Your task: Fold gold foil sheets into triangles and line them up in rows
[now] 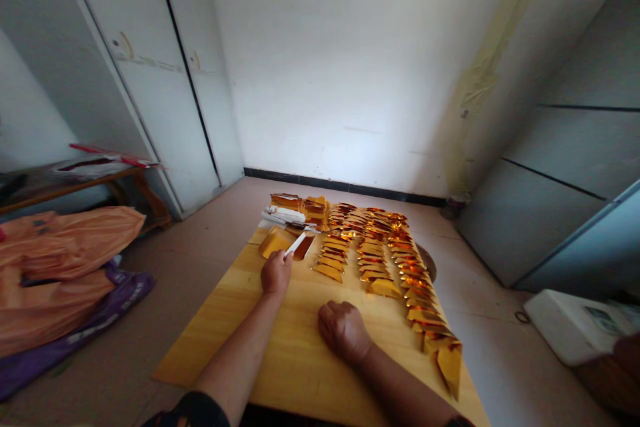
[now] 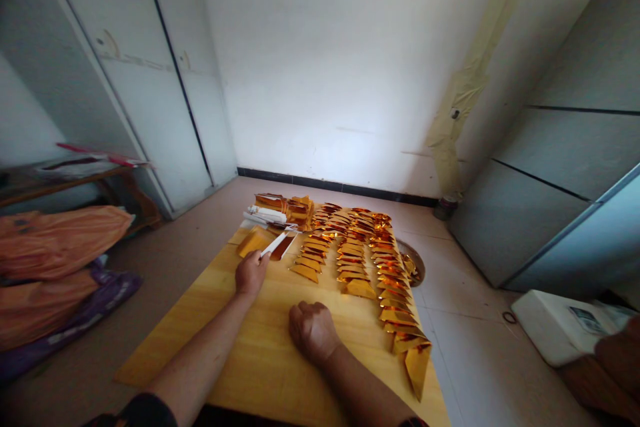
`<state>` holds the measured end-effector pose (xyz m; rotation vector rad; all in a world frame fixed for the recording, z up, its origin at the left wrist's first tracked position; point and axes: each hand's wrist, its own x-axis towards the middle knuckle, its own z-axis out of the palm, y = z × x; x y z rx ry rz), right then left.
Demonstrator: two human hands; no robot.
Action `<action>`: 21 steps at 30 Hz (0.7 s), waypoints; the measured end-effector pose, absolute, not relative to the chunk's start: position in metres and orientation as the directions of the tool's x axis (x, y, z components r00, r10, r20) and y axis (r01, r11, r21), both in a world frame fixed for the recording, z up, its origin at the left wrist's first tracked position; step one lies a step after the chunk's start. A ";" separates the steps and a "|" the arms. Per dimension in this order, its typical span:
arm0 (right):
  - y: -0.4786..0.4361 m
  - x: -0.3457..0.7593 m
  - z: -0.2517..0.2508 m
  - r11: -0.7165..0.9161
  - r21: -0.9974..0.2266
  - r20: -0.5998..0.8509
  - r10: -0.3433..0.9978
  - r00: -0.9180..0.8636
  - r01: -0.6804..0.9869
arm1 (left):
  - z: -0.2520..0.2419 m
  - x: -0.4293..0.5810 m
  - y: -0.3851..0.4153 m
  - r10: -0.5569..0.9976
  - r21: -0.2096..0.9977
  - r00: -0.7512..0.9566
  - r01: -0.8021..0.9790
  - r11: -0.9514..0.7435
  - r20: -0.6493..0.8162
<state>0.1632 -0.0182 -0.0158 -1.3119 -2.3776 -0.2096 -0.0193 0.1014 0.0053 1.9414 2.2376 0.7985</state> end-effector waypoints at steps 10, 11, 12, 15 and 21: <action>-0.018 0.163 -0.016 0.538 -0.055 0.418 0.777 -0.470 0.841 | -0.003 -0.033 0.086 0.889 0.765 -0.373 0.643 0.041 0.267; -0.018 0.163 -0.015 0.536 -0.058 0.419 0.779 -0.467 0.842 | -0.002 -0.034 0.083 0.878 0.795 -0.410 0.604 0.057 0.249; -0.018 0.163 -0.015 0.534 -0.061 0.419 0.781 -0.464 0.843 | -0.001 -0.034 0.080 0.862 0.823 -0.453 0.563 0.077 0.228; -0.018 0.162 -0.014 0.535 -0.069 0.420 0.781 -0.462 0.842 | 0.007 -0.035 0.072 0.804 0.885 -0.569 0.448 0.127 0.173; -0.017 0.166 -0.007 0.537 -0.304 0.390 0.824 -0.411 0.787 | 0.039 -0.024 0.057 0.785 0.988 -0.604 0.143 -0.058 0.134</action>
